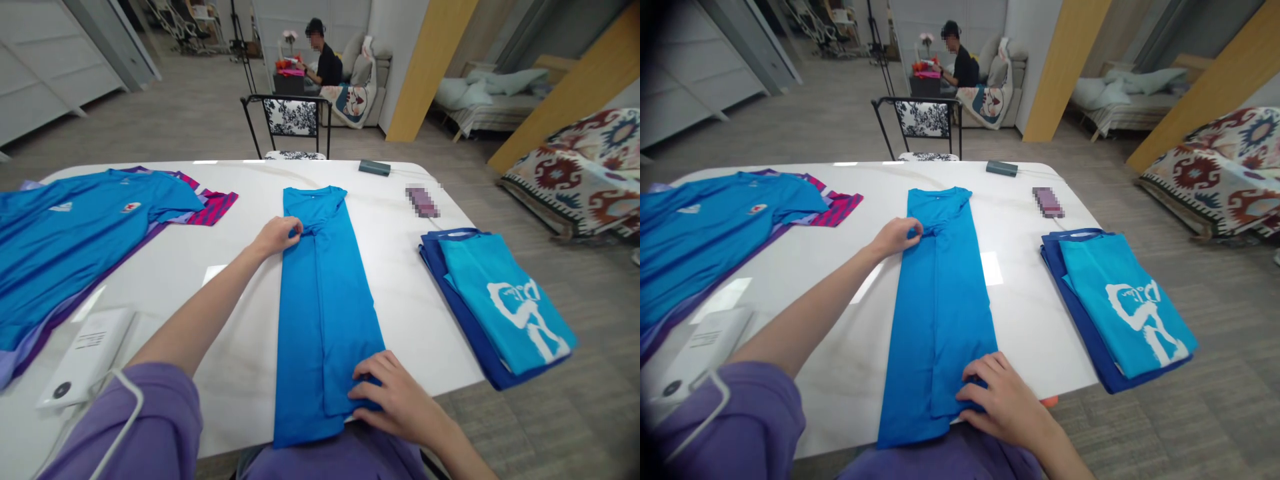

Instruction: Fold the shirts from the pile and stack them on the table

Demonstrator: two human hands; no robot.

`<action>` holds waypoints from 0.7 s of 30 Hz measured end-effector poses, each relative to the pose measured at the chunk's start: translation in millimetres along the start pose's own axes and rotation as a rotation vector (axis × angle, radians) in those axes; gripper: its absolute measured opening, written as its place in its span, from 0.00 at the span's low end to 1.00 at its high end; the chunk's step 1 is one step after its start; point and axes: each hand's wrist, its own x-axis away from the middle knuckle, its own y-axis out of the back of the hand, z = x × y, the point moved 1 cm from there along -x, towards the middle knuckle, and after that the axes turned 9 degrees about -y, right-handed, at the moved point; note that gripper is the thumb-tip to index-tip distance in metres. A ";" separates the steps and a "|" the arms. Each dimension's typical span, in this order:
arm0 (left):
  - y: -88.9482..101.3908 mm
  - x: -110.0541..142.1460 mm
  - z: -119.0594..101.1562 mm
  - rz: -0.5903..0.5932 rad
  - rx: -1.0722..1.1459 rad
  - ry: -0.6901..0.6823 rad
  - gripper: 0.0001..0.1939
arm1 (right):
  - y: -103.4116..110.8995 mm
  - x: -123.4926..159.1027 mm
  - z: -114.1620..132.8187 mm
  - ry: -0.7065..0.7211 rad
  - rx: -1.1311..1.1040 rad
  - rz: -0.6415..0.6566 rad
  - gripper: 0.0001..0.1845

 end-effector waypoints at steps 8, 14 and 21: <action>-3.3 -48.6 47.9 -0.278 -0.036 0.333 0.21 | 163.0 -134.7 -20.4 0.055 0.047 0.005 0.18; -26.6 -66.9 80.9 -0.355 -0.029 0.403 0.13 | 243.8 -364.5 -143.9 -0.264 -0.051 -0.486 0.20; -32.6 -65.6 106.2 -0.449 0.000 0.396 0.05 | 248.8 -482.4 -209.0 -0.244 -0.102 -0.536 0.18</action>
